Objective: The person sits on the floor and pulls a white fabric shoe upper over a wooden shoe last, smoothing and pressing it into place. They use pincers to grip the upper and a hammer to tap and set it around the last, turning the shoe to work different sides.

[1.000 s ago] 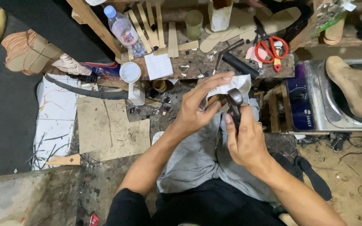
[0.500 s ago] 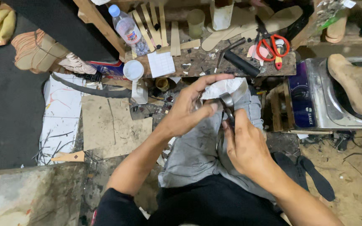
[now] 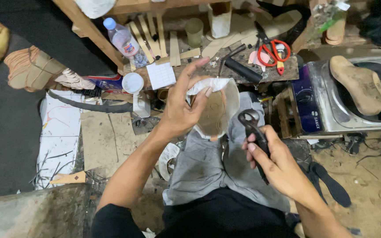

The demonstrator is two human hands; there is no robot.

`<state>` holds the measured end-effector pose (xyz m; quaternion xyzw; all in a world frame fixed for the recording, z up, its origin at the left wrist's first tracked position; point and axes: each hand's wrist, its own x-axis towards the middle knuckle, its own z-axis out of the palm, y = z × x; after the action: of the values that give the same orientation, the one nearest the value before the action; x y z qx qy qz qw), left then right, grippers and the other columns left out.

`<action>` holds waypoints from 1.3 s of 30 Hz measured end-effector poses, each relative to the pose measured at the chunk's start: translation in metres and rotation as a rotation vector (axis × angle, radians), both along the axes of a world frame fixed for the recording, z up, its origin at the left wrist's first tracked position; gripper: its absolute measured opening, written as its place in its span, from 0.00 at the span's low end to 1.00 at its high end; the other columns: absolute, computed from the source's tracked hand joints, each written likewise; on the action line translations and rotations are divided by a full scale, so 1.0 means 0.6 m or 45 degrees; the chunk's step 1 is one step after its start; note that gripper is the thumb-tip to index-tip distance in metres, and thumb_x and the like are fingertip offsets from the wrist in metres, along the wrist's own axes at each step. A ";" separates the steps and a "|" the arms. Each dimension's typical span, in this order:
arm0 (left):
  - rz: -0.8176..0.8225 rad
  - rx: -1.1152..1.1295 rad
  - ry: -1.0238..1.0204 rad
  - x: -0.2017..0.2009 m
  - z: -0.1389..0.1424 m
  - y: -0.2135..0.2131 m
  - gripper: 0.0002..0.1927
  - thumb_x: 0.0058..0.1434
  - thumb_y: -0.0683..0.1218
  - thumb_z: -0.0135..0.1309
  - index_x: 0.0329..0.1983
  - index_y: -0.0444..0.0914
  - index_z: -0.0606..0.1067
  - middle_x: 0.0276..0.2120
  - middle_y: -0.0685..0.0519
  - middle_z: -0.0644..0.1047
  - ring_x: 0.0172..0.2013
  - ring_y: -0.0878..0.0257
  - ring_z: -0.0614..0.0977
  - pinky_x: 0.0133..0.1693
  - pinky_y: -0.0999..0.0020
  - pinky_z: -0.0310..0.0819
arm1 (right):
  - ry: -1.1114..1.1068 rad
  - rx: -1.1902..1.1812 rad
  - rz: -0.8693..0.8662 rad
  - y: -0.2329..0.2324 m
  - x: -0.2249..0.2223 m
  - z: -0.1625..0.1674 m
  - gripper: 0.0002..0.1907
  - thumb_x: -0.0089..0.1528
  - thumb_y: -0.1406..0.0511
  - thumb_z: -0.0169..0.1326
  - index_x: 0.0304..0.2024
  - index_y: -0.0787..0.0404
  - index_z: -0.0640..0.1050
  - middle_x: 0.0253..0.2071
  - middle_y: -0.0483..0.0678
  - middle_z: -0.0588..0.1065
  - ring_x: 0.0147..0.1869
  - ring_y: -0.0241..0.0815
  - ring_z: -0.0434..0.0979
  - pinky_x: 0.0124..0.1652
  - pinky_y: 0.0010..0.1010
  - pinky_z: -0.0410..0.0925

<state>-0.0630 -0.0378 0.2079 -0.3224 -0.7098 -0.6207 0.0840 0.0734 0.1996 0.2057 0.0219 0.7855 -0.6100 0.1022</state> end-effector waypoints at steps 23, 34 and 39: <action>-0.419 0.322 -1.021 -0.050 -0.351 0.084 0.35 0.57 0.34 0.63 0.68 0.30 0.64 0.52 0.52 0.77 0.52 0.66 0.78 0.55 0.69 0.75 | 0.258 0.993 0.330 -0.007 -0.179 -0.104 0.16 0.71 0.59 0.42 0.48 0.69 0.66 0.26 0.67 0.75 0.33 0.73 0.75 0.34 0.57 0.67; -0.460 0.334 -0.989 -0.071 -0.356 0.079 0.31 0.59 0.31 0.59 0.67 0.33 0.68 0.54 0.53 0.77 0.53 0.68 0.78 0.57 0.71 0.74 | 0.505 0.869 0.370 0.014 -0.193 -0.123 0.13 0.72 0.62 0.47 0.47 0.68 0.69 0.26 0.57 0.75 0.29 0.56 0.77 0.30 0.42 0.69; -0.371 0.176 -1.063 -0.066 -0.358 0.082 0.31 0.59 0.32 0.61 0.67 0.34 0.68 0.49 0.50 0.79 0.48 0.66 0.79 0.51 0.70 0.76 | 0.524 0.621 0.246 0.021 -0.178 -0.110 0.14 0.70 0.62 0.46 0.47 0.69 0.69 0.25 0.60 0.75 0.28 0.58 0.77 0.28 0.44 0.69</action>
<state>-0.1025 0.0114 -0.0072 -0.1344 -0.5870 -0.7488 -0.2768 -0.0337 0.2122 0.1399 -0.1525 0.9110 -0.3830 -0.0095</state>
